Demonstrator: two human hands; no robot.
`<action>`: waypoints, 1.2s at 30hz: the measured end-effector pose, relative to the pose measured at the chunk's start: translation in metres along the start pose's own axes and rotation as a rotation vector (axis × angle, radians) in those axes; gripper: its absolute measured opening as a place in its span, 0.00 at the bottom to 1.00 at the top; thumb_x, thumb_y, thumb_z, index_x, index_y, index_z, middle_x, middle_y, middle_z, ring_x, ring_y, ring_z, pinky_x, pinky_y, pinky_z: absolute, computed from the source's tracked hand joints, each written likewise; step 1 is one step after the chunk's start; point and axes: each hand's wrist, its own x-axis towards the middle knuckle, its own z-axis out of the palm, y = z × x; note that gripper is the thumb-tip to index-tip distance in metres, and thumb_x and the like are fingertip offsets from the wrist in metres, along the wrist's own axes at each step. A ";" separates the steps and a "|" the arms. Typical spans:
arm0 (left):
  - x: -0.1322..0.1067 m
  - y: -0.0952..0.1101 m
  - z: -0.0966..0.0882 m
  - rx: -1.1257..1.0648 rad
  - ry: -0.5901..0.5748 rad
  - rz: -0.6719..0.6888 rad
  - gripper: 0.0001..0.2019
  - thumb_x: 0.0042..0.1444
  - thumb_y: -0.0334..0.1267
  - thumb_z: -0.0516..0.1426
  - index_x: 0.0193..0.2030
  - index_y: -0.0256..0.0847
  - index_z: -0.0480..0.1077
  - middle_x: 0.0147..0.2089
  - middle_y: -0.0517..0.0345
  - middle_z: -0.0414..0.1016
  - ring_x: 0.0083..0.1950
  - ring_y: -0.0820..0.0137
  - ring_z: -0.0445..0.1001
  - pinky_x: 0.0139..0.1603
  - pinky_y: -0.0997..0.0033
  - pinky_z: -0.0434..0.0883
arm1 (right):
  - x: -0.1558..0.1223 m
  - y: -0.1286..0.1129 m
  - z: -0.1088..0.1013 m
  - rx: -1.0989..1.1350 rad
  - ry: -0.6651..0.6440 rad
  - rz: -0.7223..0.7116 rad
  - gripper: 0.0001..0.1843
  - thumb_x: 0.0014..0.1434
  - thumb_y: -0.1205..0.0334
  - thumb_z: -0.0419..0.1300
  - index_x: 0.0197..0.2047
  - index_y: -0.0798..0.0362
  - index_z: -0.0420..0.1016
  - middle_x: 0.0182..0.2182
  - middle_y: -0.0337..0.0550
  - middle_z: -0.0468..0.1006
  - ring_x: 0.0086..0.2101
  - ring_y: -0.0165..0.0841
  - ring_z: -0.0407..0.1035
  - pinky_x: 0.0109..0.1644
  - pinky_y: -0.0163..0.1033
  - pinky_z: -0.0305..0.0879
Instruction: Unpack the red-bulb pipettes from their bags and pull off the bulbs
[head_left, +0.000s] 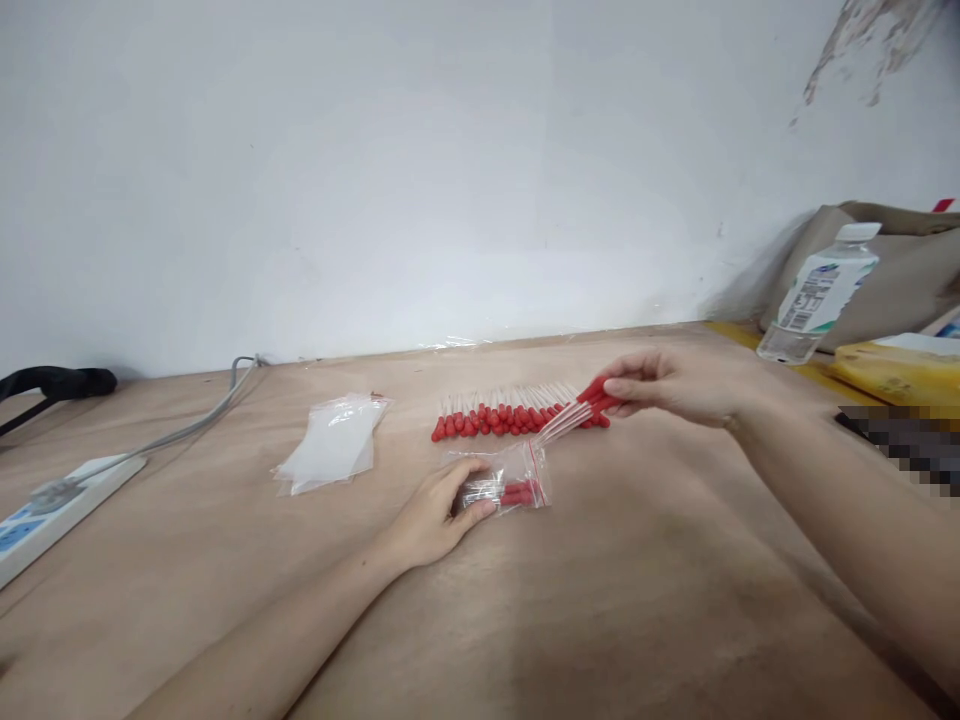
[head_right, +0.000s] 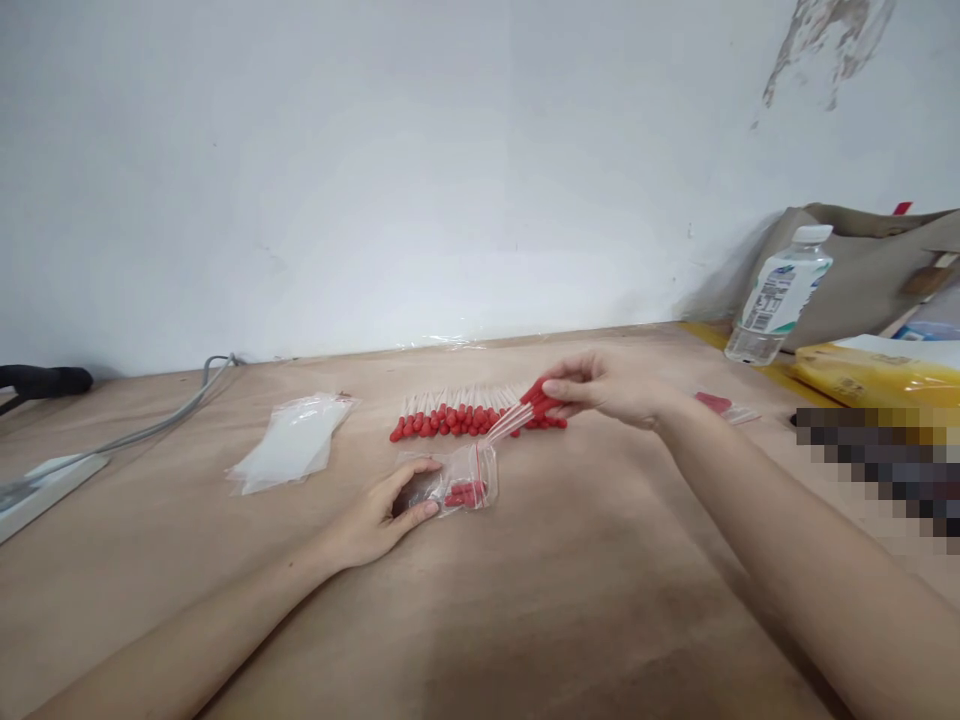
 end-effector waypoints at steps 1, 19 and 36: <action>0.000 0.000 0.000 -0.009 -0.005 0.006 0.18 0.57 0.46 0.51 0.53 0.44 0.62 0.54 0.55 0.66 0.54 0.64 0.65 0.54 0.60 0.64 | -0.001 -0.004 -0.005 -0.009 0.069 -0.051 0.11 0.51 0.57 0.61 0.36 0.54 0.75 0.33 0.43 0.78 0.33 0.29 0.72 0.38 0.36 0.70; 0.032 -0.057 -0.015 -0.145 0.482 -0.236 0.24 0.51 0.44 0.55 0.53 0.38 0.60 0.56 0.47 0.62 0.57 0.62 0.62 0.54 0.60 0.65 | 0.096 -0.005 0.142 -1.260 0.063 -0.558 0.13 0.58 0.74 0.47 0.43 0.62 0.68 0.40 0.56 0.72 0.41 0.39 0.66 0.41 0.39 0.60; 0.047 -0.055 -0.013 0.172 0.338 -0.164 0.23 0.53 0.47 0.53 0.53 0.39 0.64 0.59 0.51 0.61 0.60 0.64 0.59 0.61 0.64 0.57 | 0.091 0.021 0.103 -0.780 0.624 -0.633 0.08 0.56 0.58 0.57 0.36 0.50 0.75 0.34 0.38 0.79 0.36 0.31 0.70 0.46 0.39 0.53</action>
